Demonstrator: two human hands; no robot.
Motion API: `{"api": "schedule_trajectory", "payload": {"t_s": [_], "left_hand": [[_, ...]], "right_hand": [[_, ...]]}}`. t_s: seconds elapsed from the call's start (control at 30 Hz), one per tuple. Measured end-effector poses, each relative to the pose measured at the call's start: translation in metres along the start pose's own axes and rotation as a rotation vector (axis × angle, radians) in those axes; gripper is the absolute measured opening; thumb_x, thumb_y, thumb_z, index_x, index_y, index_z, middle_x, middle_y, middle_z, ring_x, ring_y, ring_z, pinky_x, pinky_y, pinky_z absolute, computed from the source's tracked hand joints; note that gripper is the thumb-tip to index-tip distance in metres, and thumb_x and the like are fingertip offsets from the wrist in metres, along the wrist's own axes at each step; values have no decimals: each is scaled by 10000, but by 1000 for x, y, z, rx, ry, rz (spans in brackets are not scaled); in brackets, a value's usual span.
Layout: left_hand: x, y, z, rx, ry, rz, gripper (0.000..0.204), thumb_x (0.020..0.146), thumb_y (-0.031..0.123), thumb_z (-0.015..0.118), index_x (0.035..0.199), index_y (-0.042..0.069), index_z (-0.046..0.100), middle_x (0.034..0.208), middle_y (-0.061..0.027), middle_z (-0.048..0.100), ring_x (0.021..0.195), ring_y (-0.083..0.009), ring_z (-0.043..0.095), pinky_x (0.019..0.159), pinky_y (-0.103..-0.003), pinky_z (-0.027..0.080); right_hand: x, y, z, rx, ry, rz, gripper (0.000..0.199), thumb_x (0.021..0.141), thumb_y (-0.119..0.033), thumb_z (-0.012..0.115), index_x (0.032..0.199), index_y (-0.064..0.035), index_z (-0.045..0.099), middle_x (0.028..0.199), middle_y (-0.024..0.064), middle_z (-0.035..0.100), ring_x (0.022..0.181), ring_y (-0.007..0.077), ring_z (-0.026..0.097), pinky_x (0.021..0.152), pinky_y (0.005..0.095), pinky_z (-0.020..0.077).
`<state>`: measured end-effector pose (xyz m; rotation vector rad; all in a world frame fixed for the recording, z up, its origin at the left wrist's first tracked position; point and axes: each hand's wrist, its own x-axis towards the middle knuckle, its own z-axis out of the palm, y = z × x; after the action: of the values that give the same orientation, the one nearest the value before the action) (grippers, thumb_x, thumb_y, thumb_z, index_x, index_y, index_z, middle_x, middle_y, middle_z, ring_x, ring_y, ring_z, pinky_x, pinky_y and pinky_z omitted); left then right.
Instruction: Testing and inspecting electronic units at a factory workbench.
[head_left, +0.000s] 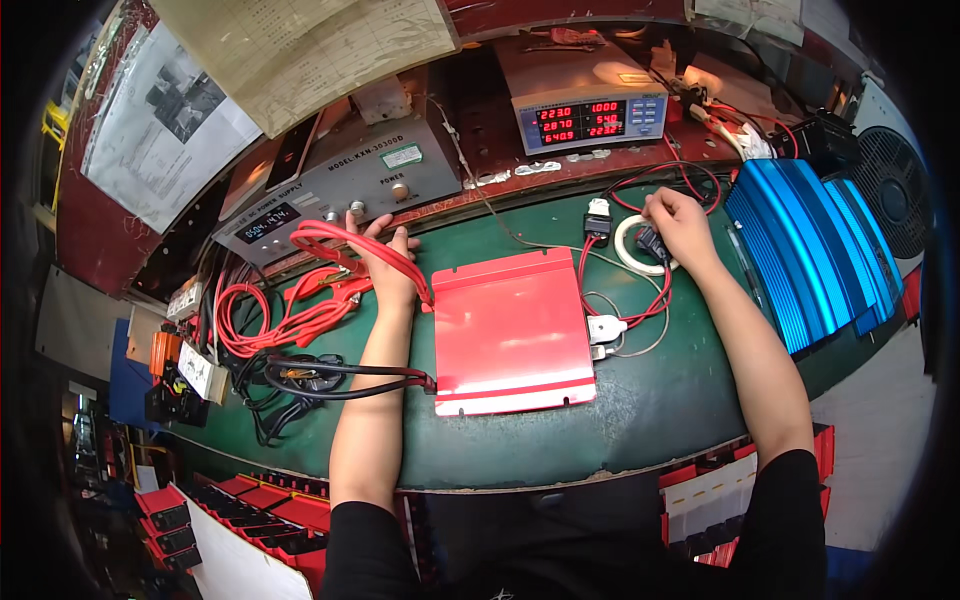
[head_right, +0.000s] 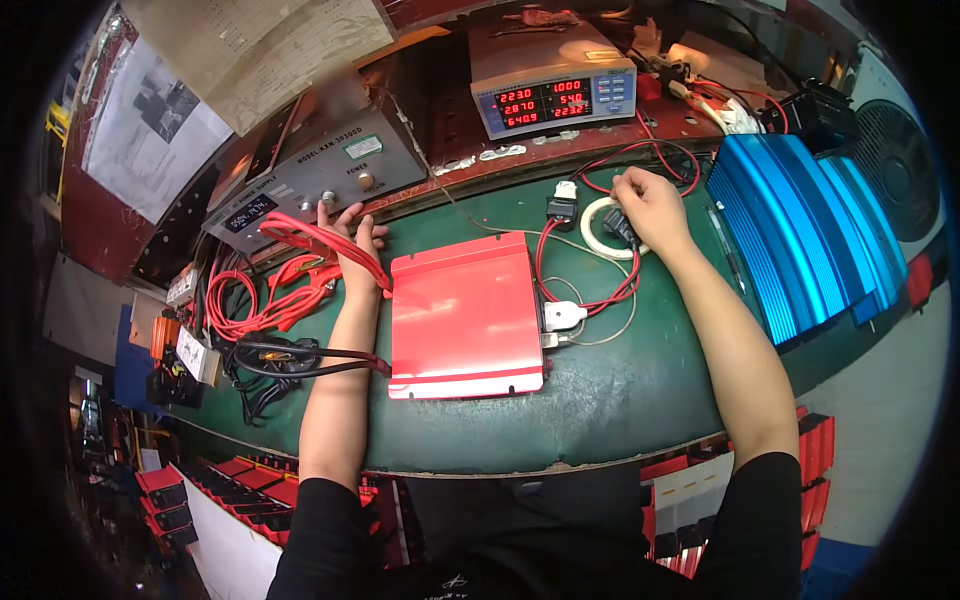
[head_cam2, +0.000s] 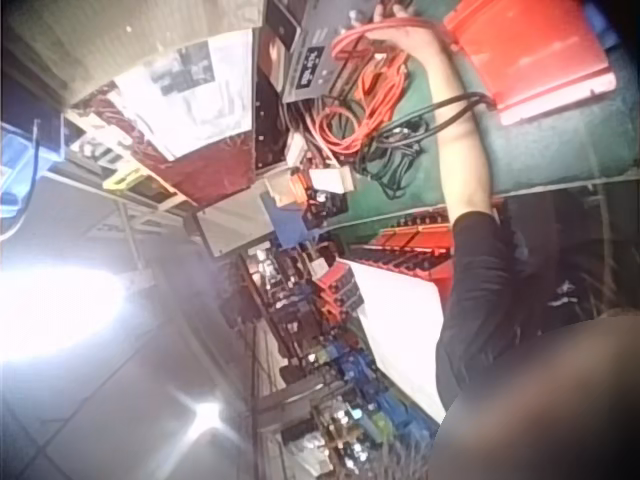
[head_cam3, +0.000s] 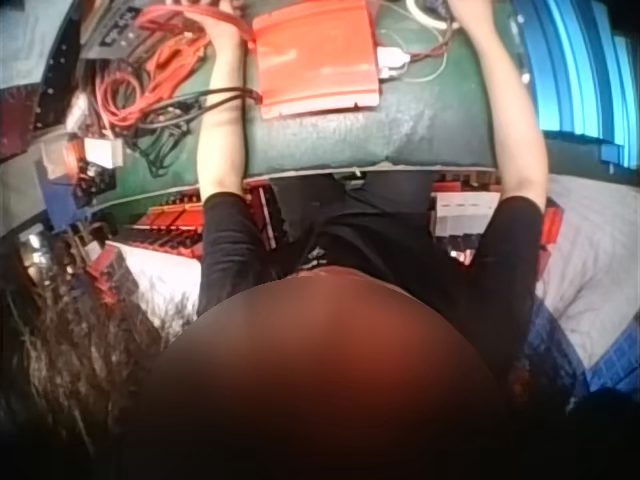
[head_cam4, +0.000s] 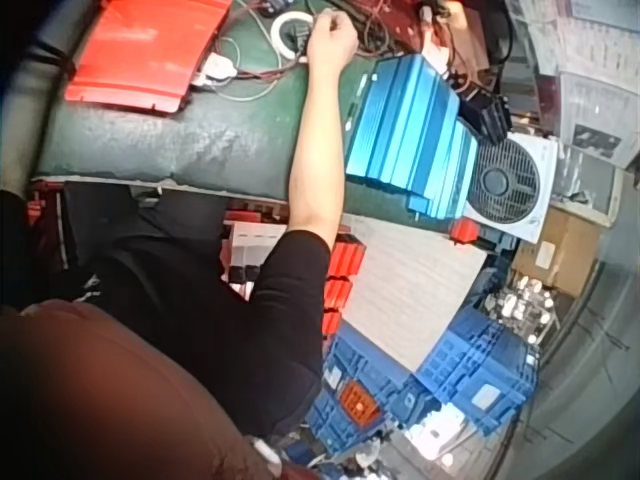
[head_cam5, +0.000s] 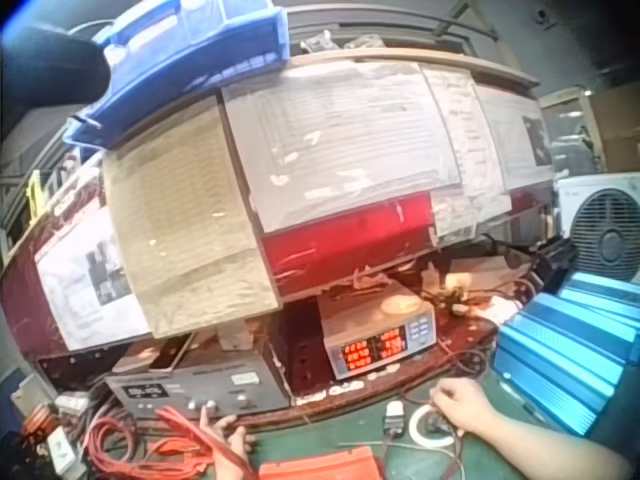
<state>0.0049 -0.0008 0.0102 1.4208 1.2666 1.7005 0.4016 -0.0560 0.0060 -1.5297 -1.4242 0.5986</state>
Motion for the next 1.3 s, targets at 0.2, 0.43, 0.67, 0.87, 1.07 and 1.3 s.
{"api": "schedule_trajectory", "payload": {"t_s": [0.2,0.43,0.67,0.87,1.07,1.3], "left_hand": [[-1,2,1,2,-6,-1,822,939,-8,547,1546,87,2,1257,-164,528,727,-152,642,580,-217,479],[-1,3,0,-7,3,-21,822,937,-8,551,1546,91,8,1252,-163,528,728,-154,641,582,-219,479],[-2,5,1,-18,0,-24,820,939,-5,550,1548,92,10,1248,-160,530,724,-150,641,582,-217,478],[-2,7,1,-25,-5,-28,815,941,0,551,1548,93,15,1249,-157,530,728,-148,642,582,-212,478],[0,3,0,-5,-2,-11,809,941,1,551,1545,86,20,1246,-158,531,730,-148,642,584,-213,480],[1,1,0,-19,-1,3,811,942,10,557,1545,82,19,1242,-159,532,729,-150,644,583,-216,482]], "right_hand": [[1,2,0,-12,6,3,259,969,-152,564,771,12,593,626,10,541,574,69,482,555,247,385],[1,-1,0,-26,-1,7,266,971,-172,567,778,9,600,613,10,533,567,72,480,549,252,378],[0,1,0,-20,3,-3,268,972,-177,568,781,8,602,612,8,530,562,72,474,543,255,374],[1,1,0,-22,-1,10,265,971,-172,568,780,9,601,614,8,531,566,74,478,544,255,376],[2,3,0,-15,-2,-3,261,971,-164,566,780,11,598,637,17,550,580,74,486,556,253,388],[1,2,0,-8,-9,4,255,971,-155,565,778,10,592,642,10,552,581,67,482,553,246,385]]}}
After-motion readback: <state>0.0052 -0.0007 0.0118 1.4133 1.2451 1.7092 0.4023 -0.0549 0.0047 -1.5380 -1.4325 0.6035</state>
